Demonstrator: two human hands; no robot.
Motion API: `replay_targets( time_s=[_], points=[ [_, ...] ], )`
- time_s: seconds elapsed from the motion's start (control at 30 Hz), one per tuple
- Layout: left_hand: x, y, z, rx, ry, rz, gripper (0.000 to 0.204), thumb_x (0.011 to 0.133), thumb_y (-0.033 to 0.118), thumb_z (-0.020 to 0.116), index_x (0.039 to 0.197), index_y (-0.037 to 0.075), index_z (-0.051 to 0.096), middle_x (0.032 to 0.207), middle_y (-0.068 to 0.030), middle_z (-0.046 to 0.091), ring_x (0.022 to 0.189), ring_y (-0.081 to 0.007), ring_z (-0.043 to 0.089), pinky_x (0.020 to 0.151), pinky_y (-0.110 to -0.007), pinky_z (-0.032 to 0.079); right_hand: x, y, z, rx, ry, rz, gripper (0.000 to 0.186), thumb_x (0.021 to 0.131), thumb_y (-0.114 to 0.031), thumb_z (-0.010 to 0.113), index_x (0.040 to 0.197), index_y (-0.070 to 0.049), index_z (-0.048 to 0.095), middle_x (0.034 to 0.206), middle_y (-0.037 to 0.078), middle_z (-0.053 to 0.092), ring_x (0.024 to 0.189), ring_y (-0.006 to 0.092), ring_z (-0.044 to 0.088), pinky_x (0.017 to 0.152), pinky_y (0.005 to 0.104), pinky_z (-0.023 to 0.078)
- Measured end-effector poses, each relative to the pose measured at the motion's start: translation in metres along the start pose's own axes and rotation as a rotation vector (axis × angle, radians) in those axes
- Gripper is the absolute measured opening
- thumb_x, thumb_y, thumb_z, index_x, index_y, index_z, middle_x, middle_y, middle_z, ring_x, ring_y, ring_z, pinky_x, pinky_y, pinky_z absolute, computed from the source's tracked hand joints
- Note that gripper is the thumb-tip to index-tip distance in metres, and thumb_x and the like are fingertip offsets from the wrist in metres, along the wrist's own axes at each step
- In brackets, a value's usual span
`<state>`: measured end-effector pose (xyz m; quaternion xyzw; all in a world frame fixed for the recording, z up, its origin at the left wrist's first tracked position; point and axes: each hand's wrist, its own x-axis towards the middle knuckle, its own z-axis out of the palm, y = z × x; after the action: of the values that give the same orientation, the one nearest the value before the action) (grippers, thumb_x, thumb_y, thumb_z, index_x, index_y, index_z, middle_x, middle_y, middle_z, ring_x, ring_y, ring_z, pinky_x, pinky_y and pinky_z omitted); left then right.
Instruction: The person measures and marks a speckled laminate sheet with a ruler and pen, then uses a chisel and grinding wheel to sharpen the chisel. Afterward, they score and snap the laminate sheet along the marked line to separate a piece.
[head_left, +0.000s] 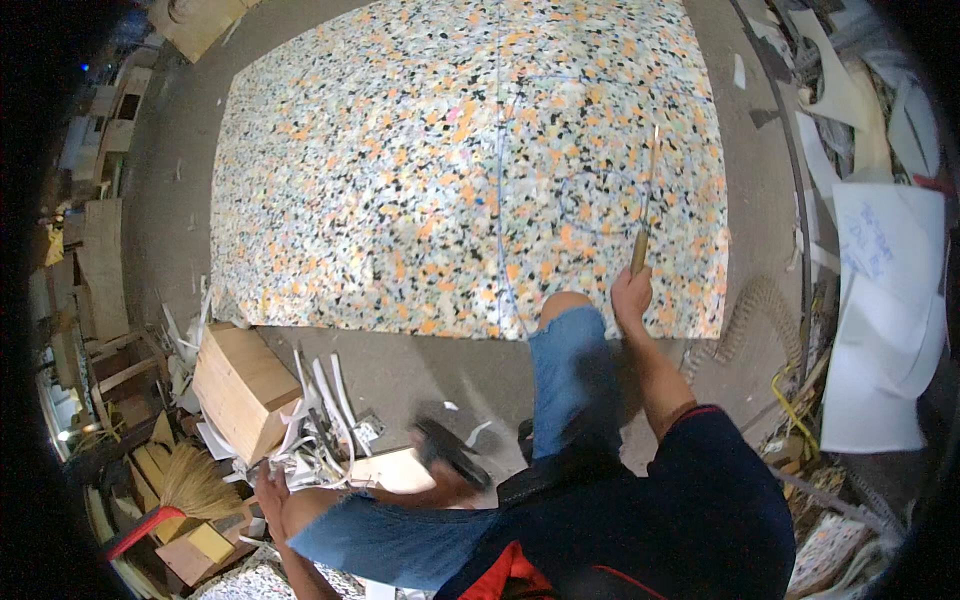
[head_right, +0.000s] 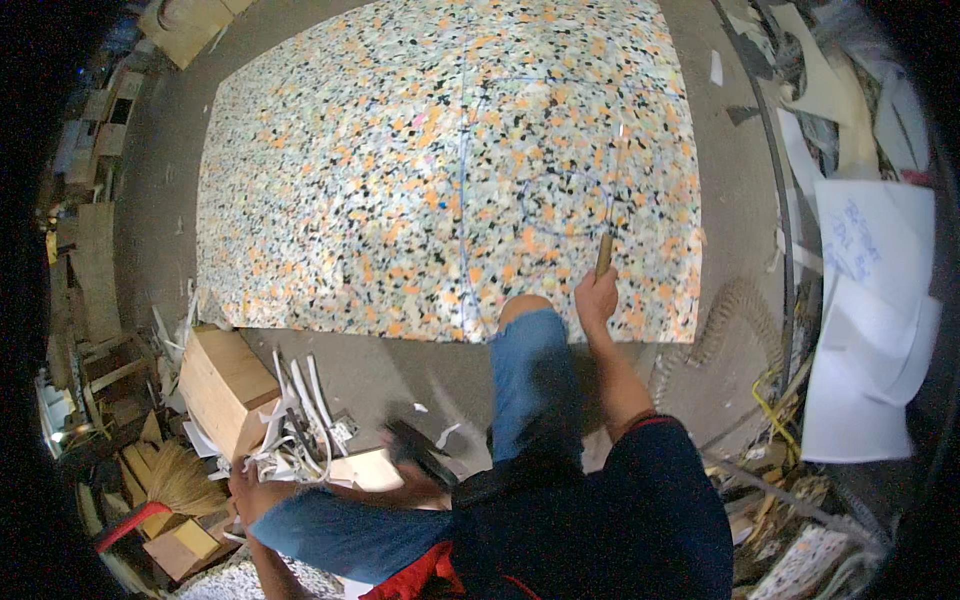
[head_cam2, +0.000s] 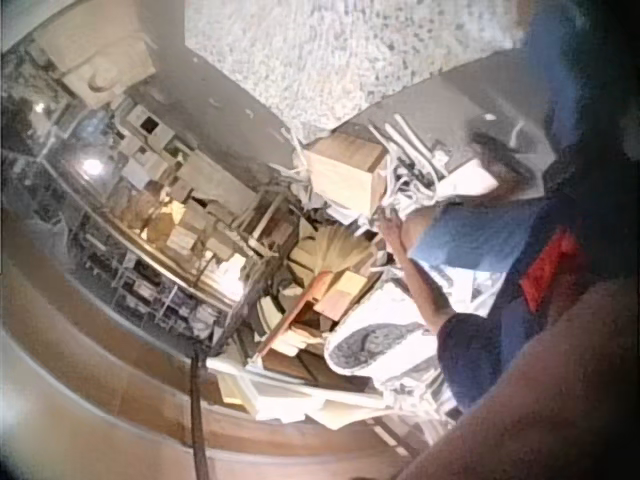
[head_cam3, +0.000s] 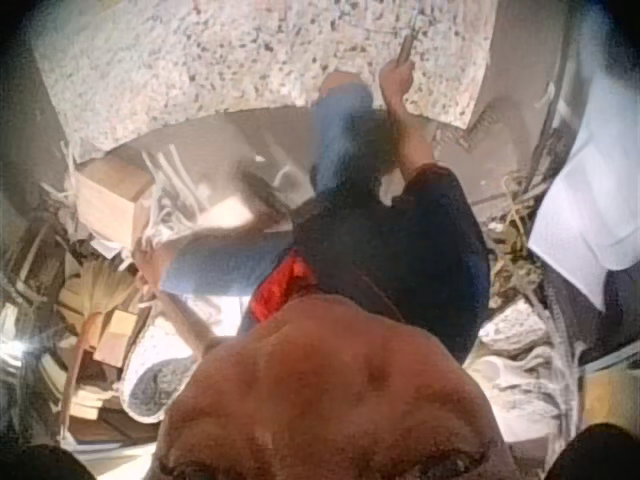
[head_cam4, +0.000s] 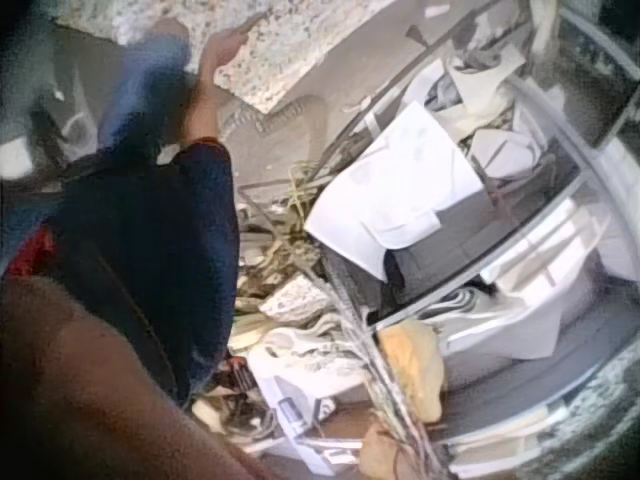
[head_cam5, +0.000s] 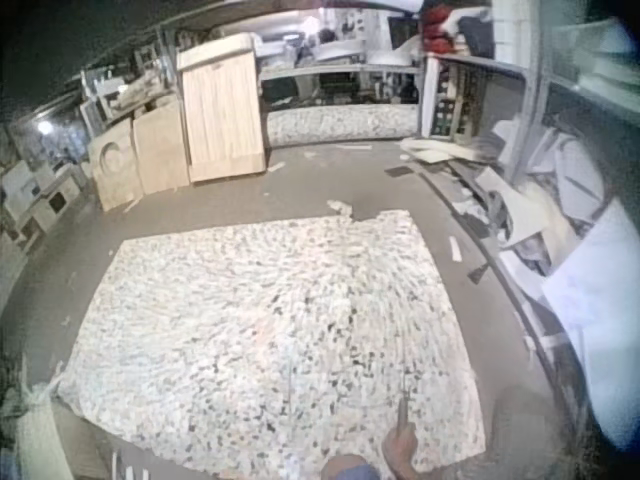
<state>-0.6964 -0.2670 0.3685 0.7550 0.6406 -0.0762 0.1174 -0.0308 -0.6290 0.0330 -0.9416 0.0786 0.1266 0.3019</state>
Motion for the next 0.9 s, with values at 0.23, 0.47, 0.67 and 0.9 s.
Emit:
replay_targets(
  time_s=[0.23,0.47,0.67,0.9],
  points=[
    [0.188,0.277,0.1,0.382,-0.162,0.593,0.046,0.091,0.018,0.068,0.131,0.003,0.054,0.127,-0.0244,0.058,0.111,-0.0404,0.06,0.093,-0.043,0.05,-0.006,0.023,0.006,-0.038,0.006,-0.06,0.035,0.096,-0.028,0.056,0.114,0.002,0.052,0.086,0.025,0.065,0.08,0.0412,0.065,0.069,0.0498,0.05],
    [0.398,0.575,0.122,0.355,-0.223,1.016,0.04,0.09,0.025,0.067,0.125,0.005,0.059,0.122,-0.0224,0.062,0.107,-0.0412,0.061,0.089,-0.047,0.051,-0.006,0.031,0.024,-0.239,0.082,-0.046,0.049,0.099,-0.032,0.054,0.129,0.006,0.046,0.094,0.022,0.066,0.079,0.0377,0.063,0.067,0.0478,0.05],
    [0.503,0.772,0.179,0.137,-0.138,1.185,0.045,0.099,0.038,0.055,0.121,-0.001,0.063,0.117,-0.0227,0.066,0.106,-0.0379,0.064,0.091,-0.046,0.05,-0.007,0.008,0.01,-0.109,-0.013,0.086,0.039,0.095,-0.019,0.054,0.124,0.006,0.05,0.093,0.024,0.066,0.084,0.0426,0.065,0.071,0.0475,0.051],
    [0.581,0.909,0.228,-0.126,-0.169,1.236,0.05,0.098,0.039,0.054,0.119,-0.005,0.064,0.111,-0.0277,0.066,0.099,-0.0376,0.066,0.086,-0.048,0.052,0.005,-0.082,0.0,-0.105,0.128,0.027,0.033,0.095,-0.01,0.054,0.126,0.0,0.049,0.078,0.018,0.066,0.067,0.0295,0.068,0.059,0.0399,0.051]
  ],
)
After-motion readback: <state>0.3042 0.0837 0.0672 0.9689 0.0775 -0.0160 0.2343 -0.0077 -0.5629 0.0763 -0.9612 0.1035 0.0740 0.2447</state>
